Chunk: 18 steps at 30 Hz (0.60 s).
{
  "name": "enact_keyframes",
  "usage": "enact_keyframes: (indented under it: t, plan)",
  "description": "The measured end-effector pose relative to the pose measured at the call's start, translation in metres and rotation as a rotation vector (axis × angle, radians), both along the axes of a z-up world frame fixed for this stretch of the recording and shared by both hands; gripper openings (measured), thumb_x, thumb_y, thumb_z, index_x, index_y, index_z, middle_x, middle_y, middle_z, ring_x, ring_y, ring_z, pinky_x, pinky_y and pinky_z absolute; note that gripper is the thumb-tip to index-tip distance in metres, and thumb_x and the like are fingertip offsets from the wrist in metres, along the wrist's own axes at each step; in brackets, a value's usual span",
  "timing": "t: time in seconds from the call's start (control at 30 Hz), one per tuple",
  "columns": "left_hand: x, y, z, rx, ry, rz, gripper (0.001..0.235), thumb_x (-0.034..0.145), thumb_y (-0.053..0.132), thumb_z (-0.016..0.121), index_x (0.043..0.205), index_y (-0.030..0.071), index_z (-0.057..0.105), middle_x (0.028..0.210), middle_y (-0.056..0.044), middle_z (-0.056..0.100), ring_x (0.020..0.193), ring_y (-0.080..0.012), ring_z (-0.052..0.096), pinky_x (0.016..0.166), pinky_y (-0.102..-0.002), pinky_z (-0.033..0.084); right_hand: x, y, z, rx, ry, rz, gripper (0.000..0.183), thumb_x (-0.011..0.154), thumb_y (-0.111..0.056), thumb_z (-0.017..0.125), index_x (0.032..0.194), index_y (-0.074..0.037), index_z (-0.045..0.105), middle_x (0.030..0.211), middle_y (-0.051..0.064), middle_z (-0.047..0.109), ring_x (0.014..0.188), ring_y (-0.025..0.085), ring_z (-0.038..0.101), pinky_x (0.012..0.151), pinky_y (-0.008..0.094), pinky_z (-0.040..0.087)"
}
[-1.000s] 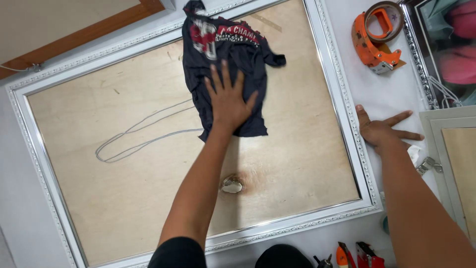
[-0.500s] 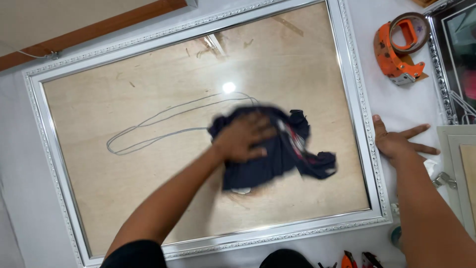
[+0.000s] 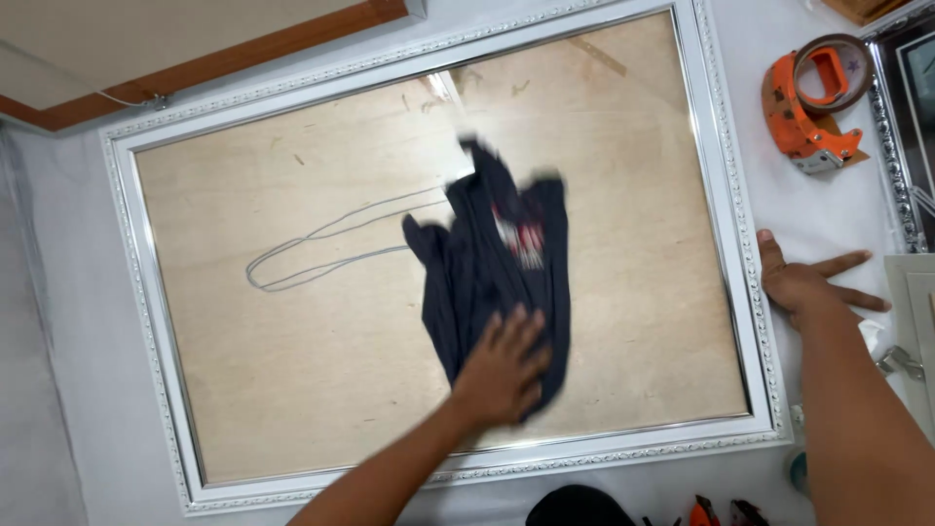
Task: Cleaning a glass pane inside a picture frame using a brush, spray cleaner, and a cloth
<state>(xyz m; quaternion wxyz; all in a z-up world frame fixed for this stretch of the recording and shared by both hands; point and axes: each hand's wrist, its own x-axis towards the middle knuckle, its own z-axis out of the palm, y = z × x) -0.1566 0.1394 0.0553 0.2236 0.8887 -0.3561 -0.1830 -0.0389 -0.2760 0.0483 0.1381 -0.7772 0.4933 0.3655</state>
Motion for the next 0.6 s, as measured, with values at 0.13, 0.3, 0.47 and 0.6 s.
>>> enact_keyframes:
  t: [0.13, 0.3, 0.47, 0.6]
  plan:
    - [-0.063, 0.041, 0.021, -0.25, 0.268, -0.248, 0.05, 0.11, 0.03, 0.031, 0.153, 0.008, 0.043, 0.164, -0.017, 0.033, 0.154, -0.0368, 0.021, 0.122, -0.052, 0.013, 0.001, 0.009, 0.005, -0.076, -0.013, -0.184, 0.118, 0.097, -0.098, 0.032, 0.163, -0.023, -0.03, 0.15, 0.03, -0.034, 0.15, 0.07, -0.004, 0.119, 0.084, 0.02]
    - [0.083, 0.066, -0.034, 0.062, 0.066, -0.358, 0.06, 0.103, 0.053, 0.022, 0.154, 0.025, 0.037, 0.162, -0.008, 0.037, 0.146, -0.0368, 0.033, 0.098, -0.054, 0.045, -0.004, -0.003, -0.009, -0.053, -0.018, -0.09, 0.115, 0.102, -0.097, 0.029, 0.164, -0.02, -0.03, 0.15, 0.014, -0.042, 0.14, 0.071, -0.013, 0.121, 0.081, 0.016]
    - [0.261, 0.094, -0.067, 0.2, -0.328, 0.239, 0.063, 0.104, 0.061, 0.038, 0.156, 0.028, 0.04, 0.162, -0.007, 0.03, 0.143, -0.0361, 0.028, 0.11, -0.054, 0.03, -0.006, -0.023, -0.037, -0.041, -0.014, 0.009, 0.106, 0.094, -0.098, 0.019, 0.165, -0.024, -0.004, 0.151, 0.013, -0.044, 0.134, 0.069, -0.02, 0.112, 0.085, 0.008]
    - [0.291, 0.062, -0.071, 0.359, -0.348, 0.798, 0.063, 0.109, 0.055, 0.033, 0.163, 0.022, 0.028, 0.169, -0.006, 0.015, 0.153, -0.038, 0.007, 0.121, -0.057, 0.019, 0.002, -0.015, -0.028, -0.024, 0.049, 0.019, 0.116, 0.093, -0.096, 0.015, 0.174, -0.014, 0.004, 0.152, -0.007, -0.046, 0.122, 0.055, -0.033, 0.111, 0.087, 0.019]
